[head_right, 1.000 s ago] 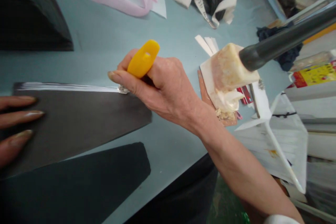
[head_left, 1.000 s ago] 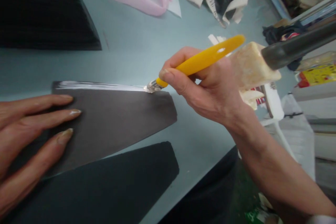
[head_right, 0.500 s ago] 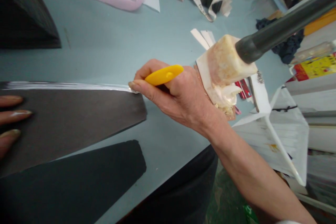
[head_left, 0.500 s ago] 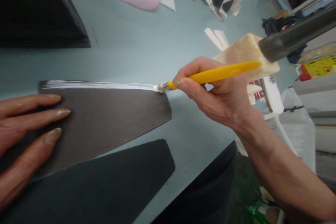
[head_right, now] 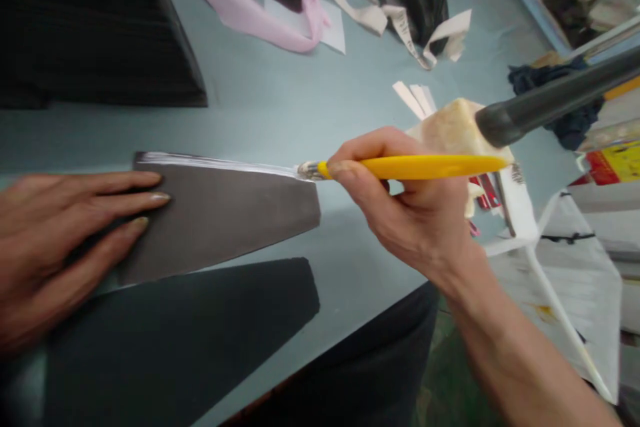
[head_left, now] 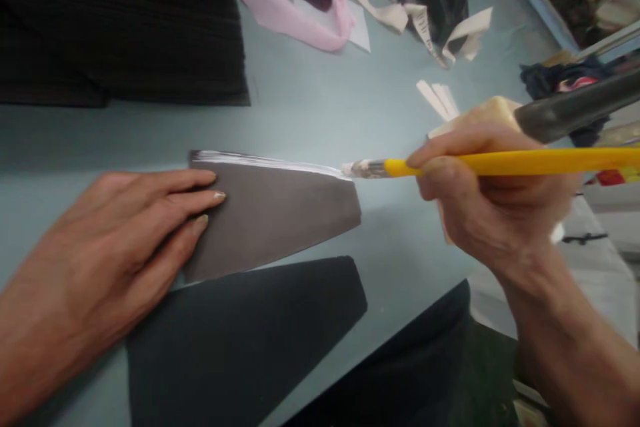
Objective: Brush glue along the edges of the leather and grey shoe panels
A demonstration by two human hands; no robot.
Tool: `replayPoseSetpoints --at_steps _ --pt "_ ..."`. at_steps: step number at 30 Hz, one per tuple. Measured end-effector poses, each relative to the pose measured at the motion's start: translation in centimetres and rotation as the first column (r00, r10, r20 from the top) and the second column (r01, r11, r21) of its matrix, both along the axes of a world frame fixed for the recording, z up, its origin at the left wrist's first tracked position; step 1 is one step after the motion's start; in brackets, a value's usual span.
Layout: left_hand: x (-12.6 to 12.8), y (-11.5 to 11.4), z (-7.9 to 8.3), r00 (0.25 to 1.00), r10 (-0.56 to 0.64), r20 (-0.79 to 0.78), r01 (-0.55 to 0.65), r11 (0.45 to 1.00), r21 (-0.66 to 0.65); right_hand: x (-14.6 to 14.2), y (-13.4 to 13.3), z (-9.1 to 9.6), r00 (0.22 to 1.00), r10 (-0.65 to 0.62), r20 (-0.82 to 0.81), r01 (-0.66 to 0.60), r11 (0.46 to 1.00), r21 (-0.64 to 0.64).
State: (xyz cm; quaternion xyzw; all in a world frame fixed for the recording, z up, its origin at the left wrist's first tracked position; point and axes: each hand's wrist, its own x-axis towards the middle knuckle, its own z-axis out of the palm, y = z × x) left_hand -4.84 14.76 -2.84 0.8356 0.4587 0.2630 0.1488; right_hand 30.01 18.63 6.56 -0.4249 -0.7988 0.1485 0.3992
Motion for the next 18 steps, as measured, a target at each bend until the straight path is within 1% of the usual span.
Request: replayPoseSetpoints --at_steps 1,3,4,6,9,12,15,18 --pt "0.0 0.1 0.2 1.0 -0.021 -0.007 0.021 1.0 0.019 -1.0 -0.3 0.0 0.996 -0.007 -0.085 0.006 1.0 -0.016" --pt "-0.1 0.4 0.7 0.998 -0.058 -0.034 0.059 0.997 0.039 -3.2 -0.9 -0.3 0.974 0.009 -0.225 -0.027 0.997 -0.078" --pt "-0.1 0.6 0.8 0.997 -0.056 -0.053 0.058 0.998 0.037 -4.3 -1.2 -0.5 0.961 0.026 -0.274 -0.059 0.992 -0.114" --pt "-0.1 0.9 1.1 0.996 -0.013 -0.085 0.015 0.999 0.032 -6.0 -1.5 -1.2 0.944 0.055 -0.326 -0.119 0.976 -0.18" --pt "0.1 1.2 1.3 0.99 0.067 -0.122 -0.068 0.998 -0.01 -7.6 -1.5 -2.2 0.935 0.111 -0.336 -0.195 0.954 -0.226" --pt "0.4 1.3 1.2 0.989 0.096 -0.115 -0.101 0.994 -0.035 -8.1 -1.4 -2.9 0.921 0.158 -0.357 -0.254 0.937 -0.239" --pt "0.5 1.3 1.1 0.991 0.093 -0.094 -0.097 0.995 -0.037 -8.5 -1.4 -2.9 0.927 0.181 -0.327 -0.275 0.923 -0.268" --pt "0.5 1.4 1.1 0.992 0.091 -0.093 -0.095 0.995 -0.043 -9.1 -1.7 -2.4 0.926 0.271 -0.262 -0.346 0.887 -0.306"
